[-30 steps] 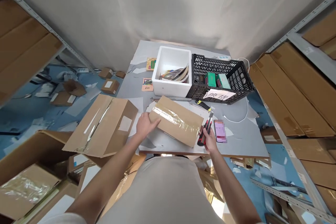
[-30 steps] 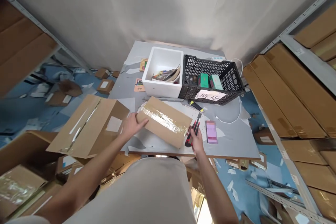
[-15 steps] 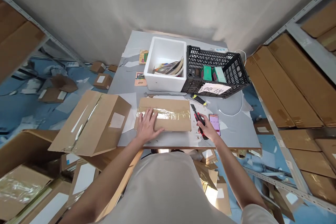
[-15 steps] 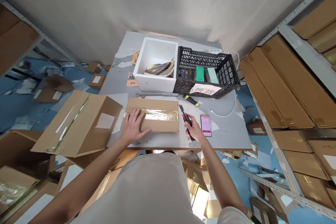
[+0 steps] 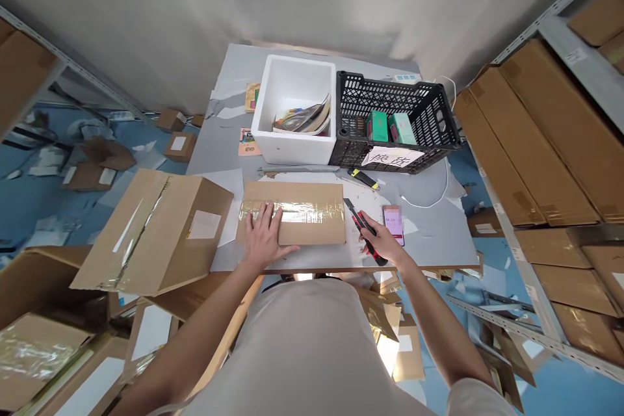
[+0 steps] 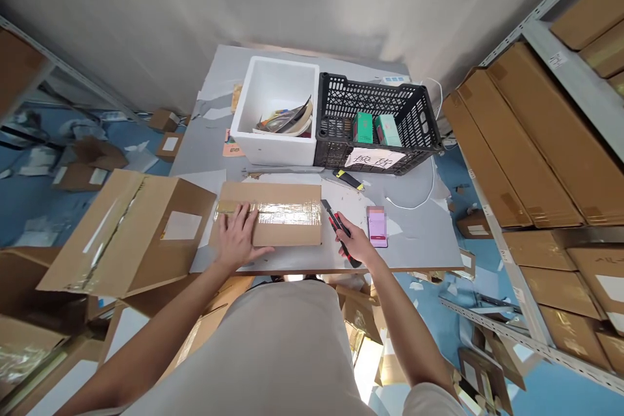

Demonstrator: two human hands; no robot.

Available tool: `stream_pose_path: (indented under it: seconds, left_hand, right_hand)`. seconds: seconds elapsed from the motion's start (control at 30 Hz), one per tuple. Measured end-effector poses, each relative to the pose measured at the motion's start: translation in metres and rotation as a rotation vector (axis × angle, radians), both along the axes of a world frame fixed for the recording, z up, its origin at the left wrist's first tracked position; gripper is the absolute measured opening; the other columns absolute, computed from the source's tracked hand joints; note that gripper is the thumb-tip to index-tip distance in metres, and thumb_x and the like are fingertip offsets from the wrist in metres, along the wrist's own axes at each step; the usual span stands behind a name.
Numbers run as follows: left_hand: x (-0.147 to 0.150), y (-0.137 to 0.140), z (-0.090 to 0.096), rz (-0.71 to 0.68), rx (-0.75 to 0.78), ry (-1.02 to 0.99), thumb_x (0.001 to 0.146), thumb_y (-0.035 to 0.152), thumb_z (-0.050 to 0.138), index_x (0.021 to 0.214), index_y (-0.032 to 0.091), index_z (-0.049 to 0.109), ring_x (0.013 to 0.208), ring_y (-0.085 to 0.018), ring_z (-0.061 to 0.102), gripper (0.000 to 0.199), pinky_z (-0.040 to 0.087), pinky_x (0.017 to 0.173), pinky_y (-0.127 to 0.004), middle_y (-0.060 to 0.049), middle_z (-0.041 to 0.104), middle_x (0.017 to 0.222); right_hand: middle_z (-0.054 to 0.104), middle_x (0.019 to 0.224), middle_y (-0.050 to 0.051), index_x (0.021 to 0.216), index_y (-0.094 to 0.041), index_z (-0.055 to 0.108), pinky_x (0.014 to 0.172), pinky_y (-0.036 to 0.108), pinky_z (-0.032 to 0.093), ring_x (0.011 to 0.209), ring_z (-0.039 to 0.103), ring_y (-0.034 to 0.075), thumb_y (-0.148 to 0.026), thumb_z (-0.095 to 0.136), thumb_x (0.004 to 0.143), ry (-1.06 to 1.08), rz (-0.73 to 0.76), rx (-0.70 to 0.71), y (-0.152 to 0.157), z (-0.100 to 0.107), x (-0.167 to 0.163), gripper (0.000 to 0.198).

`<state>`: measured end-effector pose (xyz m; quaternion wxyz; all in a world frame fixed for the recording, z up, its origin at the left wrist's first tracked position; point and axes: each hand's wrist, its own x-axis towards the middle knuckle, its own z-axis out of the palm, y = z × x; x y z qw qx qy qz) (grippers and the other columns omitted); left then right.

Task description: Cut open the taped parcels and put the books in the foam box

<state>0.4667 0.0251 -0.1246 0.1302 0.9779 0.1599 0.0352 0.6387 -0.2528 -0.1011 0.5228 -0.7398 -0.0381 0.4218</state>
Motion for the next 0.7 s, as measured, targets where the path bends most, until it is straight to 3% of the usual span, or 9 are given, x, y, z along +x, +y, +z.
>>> stream_pose_path:
  seconds: [0.17,0.27,0.43,0.5,0.63,0.7]
  left_hand:
    - [0.004,0.0,0.001,0.045,-0.01,0.001,0.054,0.081,0.053,0.144,0.012,0.025,0.14,-0.04,0.009,0.117,-0.005,0.11,-0.056,-0.021,0.02,0.15]
    - [0.005,-0.001,0.001,0.097,-0.002,0.013,0.053,0.082,0.052,0.145,0.01,0.022,0.139,-0.041,0.007,0.12,-0.005,0.109,-0.057,-0.022,0.017,0.151]
    - [0.005,-0.002,0.0,0.046,0.042,0.053,0.056,0.082,0.05,0.144,0.01,0.025,0.139,-0.04,0.009,0.117,-0.003,0.109,-0.057,-0.022,0.018,0.151]
    - [0.007,-0.002,0.0,0.056,0.058,0.065,0.056,0.083,0.048,0.143,0.01,0.027,0.139,-0.041,0.008,0.116,0.0,0.108,-0.058,-0.021,0.019,0.151]
    - [0.011,0.0,-0.001,0.069,0.076,0.069,0.055,0.085,0.046,0.143,0.01,0.028,0.139,-0.043,0.008,0.117,0.002,0.107,-0.06,-0.021,0.018,0.151]
    - [0.011,0.001,-0.002,0.057,0.077,0.055,0.056,0.085,0.046,0.143,0.009,0.028,0.139,-0.042,0.009,0.117,0.002,0.108,-0.06,-0.022,0.018,0.151]
  right_hand:
    - [0.06,0.059,-0.006,0.141,-0.032,0.035,0.033,0.021,0.045,0.036,0.054,0.01,-0.027,0.064,0.077,0.001,0.042,-0.042,0.007,0.016,0.011,0.07]
    - [0.057,0.056,-0.007,0.139,-0.031,0.039,0.031,0.018,0.04,0.035,0.052,0.009,-0.026,0.067,0.076,0.033,0.206,-0.045,0.001,0.024,0.036,0.069]
    - [0.054,0.056,-0.006,0.138,-0.029,0.041,0.034,0.017,0.036,0.035,0.047,0.007,-0.029,0.067,0.077,0.099,0.441,-0.104,0.003,0.029,0.07,0.067]
    - [0.053,0.056,-0.007,0.14,-0.03,0.037,0.036,0.015,0.035,0.036,0.046,0.005,-0.029,0.065,0.079,0.076,0.495,-0.135,0.007,0.03,0.069,0.067]
    - [0.055,0.063,-0.005,0.14,-0.031,0.038,0.04,0.016,0.037,0.04,0.046,0.004,-0.032,0.06,0.083,0.175,0.751,-0.182,0.001,0.032,0.048,0.061]
    - [0.057,0.069,-0.004,0.139,-0.032,0.038,0.041,0.017,0.037,0.042,0.046,0.004,-0.035,0.058,0.083,0.169,0.764,-0.185,-0.009,0.033,0.036,0.06]
